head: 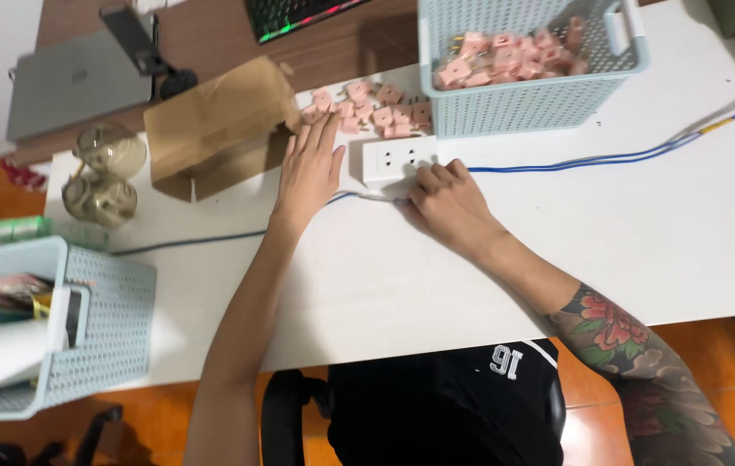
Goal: The person sits at a white desk and uses a screwdriver to tighten screws on small pink electrical plug adapters. They handle the adapters one by one, securing the metal prongs, and place the finished items into a light blue plastic basket. A laptop, keyboard, and cardboard box are visible on the desk.
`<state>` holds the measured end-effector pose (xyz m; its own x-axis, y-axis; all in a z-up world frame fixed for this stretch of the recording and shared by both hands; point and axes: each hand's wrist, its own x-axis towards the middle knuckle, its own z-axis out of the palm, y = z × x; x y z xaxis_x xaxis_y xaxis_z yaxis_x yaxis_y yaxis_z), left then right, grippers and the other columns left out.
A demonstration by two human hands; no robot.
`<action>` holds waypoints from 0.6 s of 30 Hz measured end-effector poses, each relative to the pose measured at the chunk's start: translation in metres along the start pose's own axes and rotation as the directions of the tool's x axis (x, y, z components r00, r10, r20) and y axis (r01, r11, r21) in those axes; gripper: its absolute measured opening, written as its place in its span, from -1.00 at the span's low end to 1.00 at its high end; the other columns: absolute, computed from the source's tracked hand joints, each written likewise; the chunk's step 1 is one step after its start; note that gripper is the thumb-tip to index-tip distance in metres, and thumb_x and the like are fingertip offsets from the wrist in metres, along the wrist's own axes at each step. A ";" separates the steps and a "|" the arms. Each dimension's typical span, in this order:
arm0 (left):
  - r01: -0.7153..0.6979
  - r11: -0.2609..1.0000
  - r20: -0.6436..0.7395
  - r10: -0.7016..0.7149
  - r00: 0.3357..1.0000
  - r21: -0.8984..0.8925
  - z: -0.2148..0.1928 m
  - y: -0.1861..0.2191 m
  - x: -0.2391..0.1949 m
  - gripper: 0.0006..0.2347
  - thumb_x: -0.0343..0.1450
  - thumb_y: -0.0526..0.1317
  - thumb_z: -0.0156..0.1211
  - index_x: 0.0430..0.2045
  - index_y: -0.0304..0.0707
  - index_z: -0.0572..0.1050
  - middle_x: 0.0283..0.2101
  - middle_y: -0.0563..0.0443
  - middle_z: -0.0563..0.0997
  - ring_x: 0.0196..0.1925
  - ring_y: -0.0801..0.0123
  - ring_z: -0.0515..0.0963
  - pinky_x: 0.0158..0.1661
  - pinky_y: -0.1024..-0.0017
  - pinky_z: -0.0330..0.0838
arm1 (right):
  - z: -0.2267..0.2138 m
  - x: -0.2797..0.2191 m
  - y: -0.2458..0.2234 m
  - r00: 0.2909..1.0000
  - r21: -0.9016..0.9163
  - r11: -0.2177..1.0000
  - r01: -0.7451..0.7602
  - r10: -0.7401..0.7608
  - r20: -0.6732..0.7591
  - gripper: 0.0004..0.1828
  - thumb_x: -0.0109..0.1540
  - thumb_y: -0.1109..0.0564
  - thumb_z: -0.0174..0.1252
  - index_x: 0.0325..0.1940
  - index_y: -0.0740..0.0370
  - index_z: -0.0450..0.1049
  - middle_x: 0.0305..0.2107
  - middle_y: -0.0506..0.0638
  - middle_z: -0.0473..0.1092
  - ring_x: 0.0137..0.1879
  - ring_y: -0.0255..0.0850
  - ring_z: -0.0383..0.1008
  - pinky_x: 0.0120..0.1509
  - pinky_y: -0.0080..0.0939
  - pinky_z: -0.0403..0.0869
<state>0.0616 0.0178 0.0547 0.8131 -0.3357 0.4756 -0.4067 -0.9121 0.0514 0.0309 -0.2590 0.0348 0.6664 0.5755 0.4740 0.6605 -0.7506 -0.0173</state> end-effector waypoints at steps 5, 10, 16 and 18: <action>-0.074 0.977 0.072 0.061 0.996 0.200 0.046 -0.031 0.023 -0.57 0.54 -0.23 0.45 0.33 -0.31 0.55 0.31 -0.21 0.57 0.37 0.00 0.52 0.15 0.14 0.43 | -0.009 0.001 0.008 0.993 0.106 0.994 0.037 -0.025 -0.115 -0.77 0.31 -0.08 0.47 -0.20 0.11 0.73 -0.39 -0.04 0.50 -0.21 -0.13 0.52 0.09 -0.07 0.36; -0.067 0.971 0.105 0.044 0.994 0.229 0.064 -0.041 0.027 -0.63 0.49 -0.18 0.54 0.18 -0.15 0.59 0.12 -0.03 0.58 0.25 0.15 0.54 0.08 0.19 0.42 | -0.022 0.005 0.012 0.988 0.275 0.961 0.019 0.024 -0.154 -0.73 0.39 -0.09 0.41 -0.13 0.16 0.73 -0.35 0.01 0.49 -0.18 -0.11 0.53 0.09 -0.08 0.37; -0.069 0.981 0.066 0.057 0.996 0.184 0.083 -0.050 0.020 -0.66 0.53 -0.18 0.44 0.18 -0.04 0.50 0.01 0.01 0.73 0.22 0.25 0.56 0.21 0.19 0.38 | -0.026 0.005 0.014 0.962 0.447 0.892 0.069 0.059 -0.266 -0.75 0.43 -0.04 0.42 -0.03 0.19 0.72 -0.30 0.08 0.51 -0.15 -0.03 0.59 0.04 -0.06 0.47; -0.064 0.979 0.005 0.064 0.998 0.194 0.072 -0.045 0.012 -0.67 0.53 -0.19 0.44 0.19 -0.05 0.53 0.00 0.06 0.72 0.21 0.24 0.59 0.20 0.18 0.42 | -0.028 0.007 0.014 0.958 0.602 0.797 0.048 0.133 -0.252 -0.79 0.42 0.03 0.43 -0.01 0.22 0.73 -0.33 0.13 0.60 -0.17 0.05 0.64 0.01 0.01 0.55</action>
<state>0.1195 0.0383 -0.0053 0.7871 -0.3949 0.4739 -0.3695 -0.9170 -0.1504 0.0352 -0.2747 0.0622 0.6391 0.3700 0.6743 0.7667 -0.3754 -0.5207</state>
